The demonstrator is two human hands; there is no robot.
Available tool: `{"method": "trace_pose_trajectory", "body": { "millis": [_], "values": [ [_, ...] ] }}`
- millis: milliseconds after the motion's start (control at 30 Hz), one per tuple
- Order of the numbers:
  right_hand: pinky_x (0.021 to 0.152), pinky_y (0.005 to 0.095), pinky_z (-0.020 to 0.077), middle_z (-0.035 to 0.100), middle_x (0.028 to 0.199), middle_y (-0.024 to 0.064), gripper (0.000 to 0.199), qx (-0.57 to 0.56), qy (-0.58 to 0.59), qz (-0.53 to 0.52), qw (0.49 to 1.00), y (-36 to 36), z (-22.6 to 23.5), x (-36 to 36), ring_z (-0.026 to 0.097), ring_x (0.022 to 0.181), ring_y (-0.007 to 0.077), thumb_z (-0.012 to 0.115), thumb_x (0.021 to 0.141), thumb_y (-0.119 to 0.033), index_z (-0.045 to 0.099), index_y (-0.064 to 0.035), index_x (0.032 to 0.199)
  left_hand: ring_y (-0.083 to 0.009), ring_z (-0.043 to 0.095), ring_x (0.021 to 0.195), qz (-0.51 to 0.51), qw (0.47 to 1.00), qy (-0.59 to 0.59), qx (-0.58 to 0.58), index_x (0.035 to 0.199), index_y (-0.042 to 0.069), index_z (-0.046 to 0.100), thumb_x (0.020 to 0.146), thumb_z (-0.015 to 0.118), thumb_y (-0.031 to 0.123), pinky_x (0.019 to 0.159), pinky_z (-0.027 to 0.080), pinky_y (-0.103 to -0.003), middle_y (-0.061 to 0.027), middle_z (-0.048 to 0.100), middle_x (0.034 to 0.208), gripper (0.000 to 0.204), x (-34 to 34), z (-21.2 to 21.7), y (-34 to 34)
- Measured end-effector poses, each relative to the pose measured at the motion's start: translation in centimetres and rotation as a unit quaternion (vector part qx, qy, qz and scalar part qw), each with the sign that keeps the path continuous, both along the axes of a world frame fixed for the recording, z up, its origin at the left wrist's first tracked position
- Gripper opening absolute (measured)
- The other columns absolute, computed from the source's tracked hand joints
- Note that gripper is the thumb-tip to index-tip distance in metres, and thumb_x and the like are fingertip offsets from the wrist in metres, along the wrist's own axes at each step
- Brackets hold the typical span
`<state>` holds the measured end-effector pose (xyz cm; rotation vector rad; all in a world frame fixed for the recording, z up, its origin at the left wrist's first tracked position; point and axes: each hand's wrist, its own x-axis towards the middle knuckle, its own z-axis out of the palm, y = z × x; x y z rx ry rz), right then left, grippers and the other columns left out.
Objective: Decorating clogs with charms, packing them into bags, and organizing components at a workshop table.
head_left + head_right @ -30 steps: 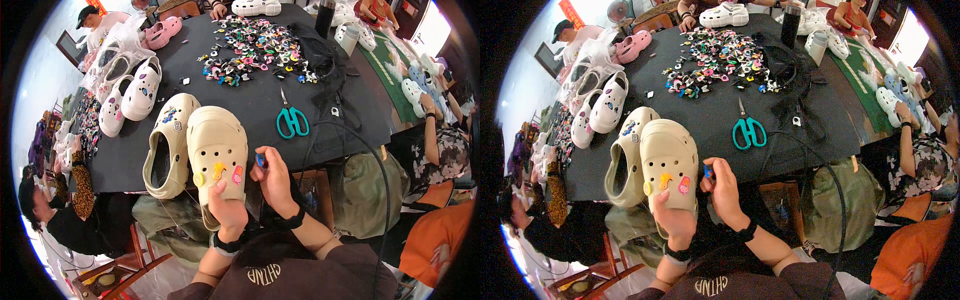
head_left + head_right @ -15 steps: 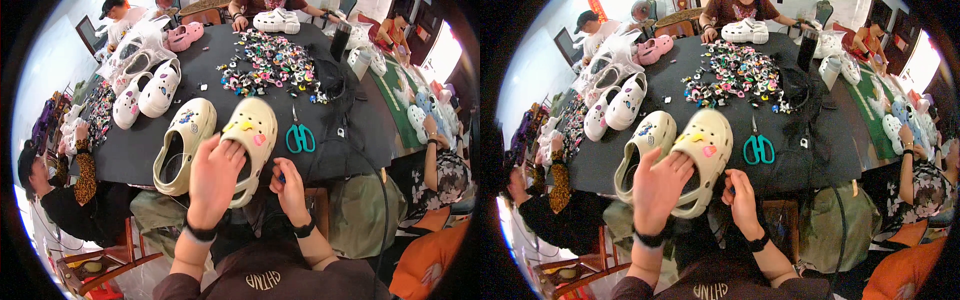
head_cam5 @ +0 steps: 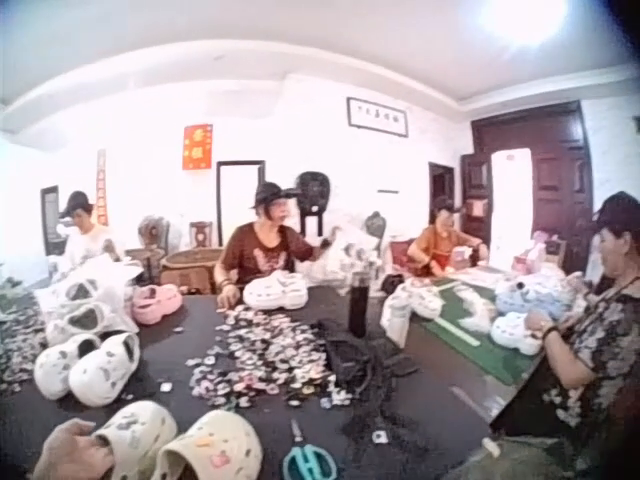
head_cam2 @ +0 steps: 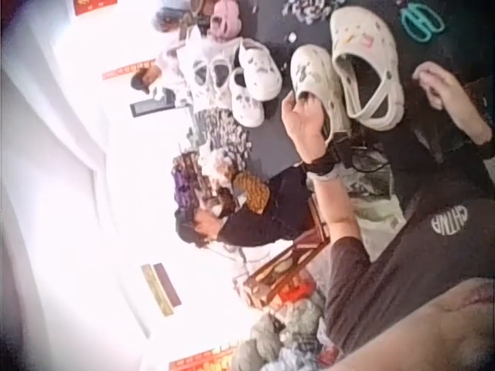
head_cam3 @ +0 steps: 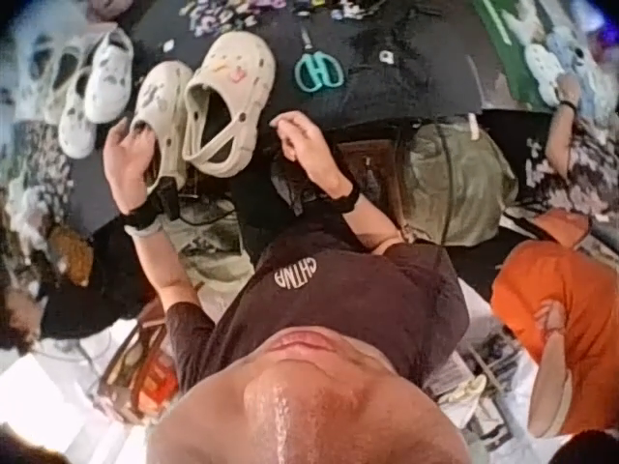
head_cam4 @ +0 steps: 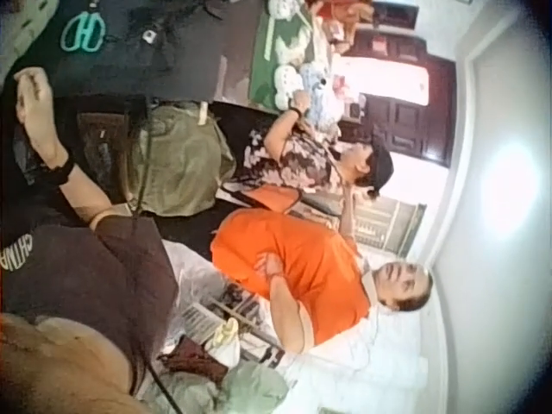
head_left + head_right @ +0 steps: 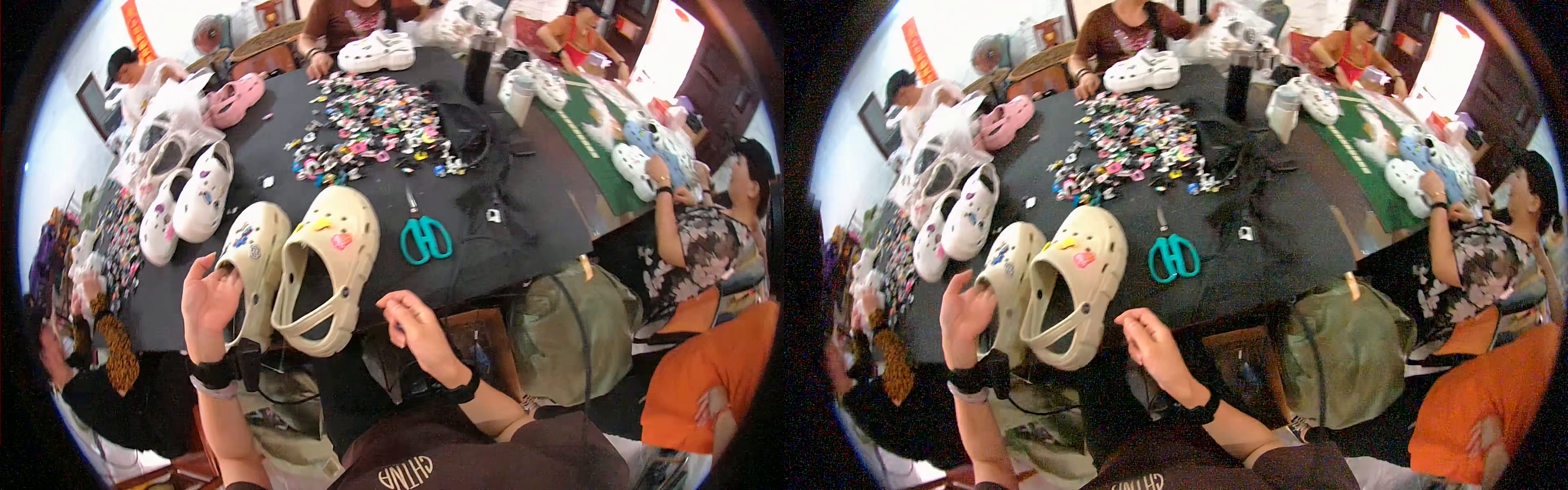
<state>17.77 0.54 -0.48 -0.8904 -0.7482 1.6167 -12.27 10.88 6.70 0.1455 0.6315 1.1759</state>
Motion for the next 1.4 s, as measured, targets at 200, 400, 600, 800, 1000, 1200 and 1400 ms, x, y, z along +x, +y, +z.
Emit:
{"method": "trace_pose_trajectory", "body": {
  "millis": [200, 400, 600, 800, 1000, 1200, 1400],
  "values": [
    [0.048, 0.0174, 0.0324, 0.042, 0.068, -0.0063, 0.019, 0.009, -0.023, 0.013, 1.000, -0.8, 0.3, 0.5, 0.038, 0.056, 0.0016, 0.046, 0.096, -0.021, 0.055, -0.0048, 0.101, -0.0331, 0.045, 0.120, -0.019, 0.999, -0.001, -0.027, 0.128, -0.003, 0.040, 0.090, 0.051, 0.030, 0.105, 0.031, -0.045, -0.0183, 0.048, 0.129, 0.051, 0.8, -1.2, 2.9],
    [0.052, 0.0177, 0.0342, 0.042, 0.071, -0.0058, 0.018, 0.063, -0.078, 0.029, 0.995, -0.9, -0.2, -1.2, 0.039, 0.060, 0.0022, 0.046, 0.096, -0.020, 0.055, -0.0064, 0.103, -0.0312, 0.049, 0.116, -0.036, 0.996, 0.083, 0.001, 0.128, -0.001, 0.043, 0.093, 0.049, 0.029, 0.101, 0.036, -0.045, -0.0164, 0.051, 0.127, 0.047, 0.2, -2.6, 4.2],
    [0.066, 0.0220, 0.0388, 0.050, 0.082, -0.0014, 0.019, 0.122, -0.116, 0.062, 0.984, -1.8, 1.4, -2.1, 0.045, 0.074, 0.0058, 0.046, 0.095, -0.020, 0.054, -0.0034, 0.101, -0.0337, 0.053, 0.110, -0.054, 0.981, 0.175, -0.061, 0.125, 0.002, 0.046, 0.085, 0.053, 0.022, 0.094, 0.041, -0.051, -0.0159, 0.055, 0.122, 0.045, -0.8, -3.9, 5.8],
    [0.074, 0.0253, 0.0424, 0.057, 0.087, 0.0032, 0.022, 0.170, -0.160, 0.028, 0.972, -2.7, 1.6, -0.9, 0.051, 0.082, 0.0097, 0.046, 0.095, -0.021, 0.053, -0.0006, 0.101, -0.0313, 0.053, 0.109, 0.022, 0.944, 0.263, 0.196, 0.123, 0.000, 0.046, 0.083, 0.057, 0.022, 0.092, 0.043, -0.045, -0.0156, 0.055, 0.119, 0.047, 0.0, -4.8, 1.6],
    [0.064, 0.0225, 0.0377, 0.046, 0.077, -0.0024, 0.019, 0.174, -0.140, 0.005, 0.975, -3.1, 3.5, -0.5, 0.042, 0.070, 0.0060, 0.045, 0.096, -0.020, 0.053, -0.0036, 0.103, -0.0313, 0.057, 0.078, 0.251, 0.637, 0.665, 0.298, 0.113, -0.005, 0.058, 0.080, 0.040, -0.009, 0.075, 0.045, -0.037, -0.0191, 0.063, 0.094, 0.038, 5.5, -5.6, -8.2],
    [0.075, 0.0229, 0.0386, 0.052, 0.093, -0.0005, 0.025, 0.195, -0.093, 0.024, 0.976, -1.8, 4.0, -3.2, 0.045, 0.083, 0.0073, 0.044, 0.097, -0.024, 0.050, -0.0039, 0.110, -0.0408, 0.052, 0.109, 0.258, 0.758, 0.523, 0.293, 0.117, -0.003, 0.055, 0.092, 0.050, 0.013, 0.094, 0.041, -0.046, -0.0231, 0.056, 0.117, 0.030, 10.9, -8.0, -14.4],
    [0.052, 0.0201, 0.0342, 0.049, 0.081, -0.0020, 0.019, 0.165, -0.180, -0.070, 0.967, -0.2, 3.5, -3.3, 0.042, 0.063, 0.0047, 0.042, 0.097, -0.020, 0.051, -0.0083, 0.108, -0.0204, 0.049, 0.110, 0.110, 0.813, 0.508, 0.261, 0.120, -0.005, 0.050, 0.087, 0.059, 0.009, 0.095, 0.039, -0.034, -0.0109, 0.052, 0.123, 0.037, 14.6, -6.2, -13.7]
  ]
}}
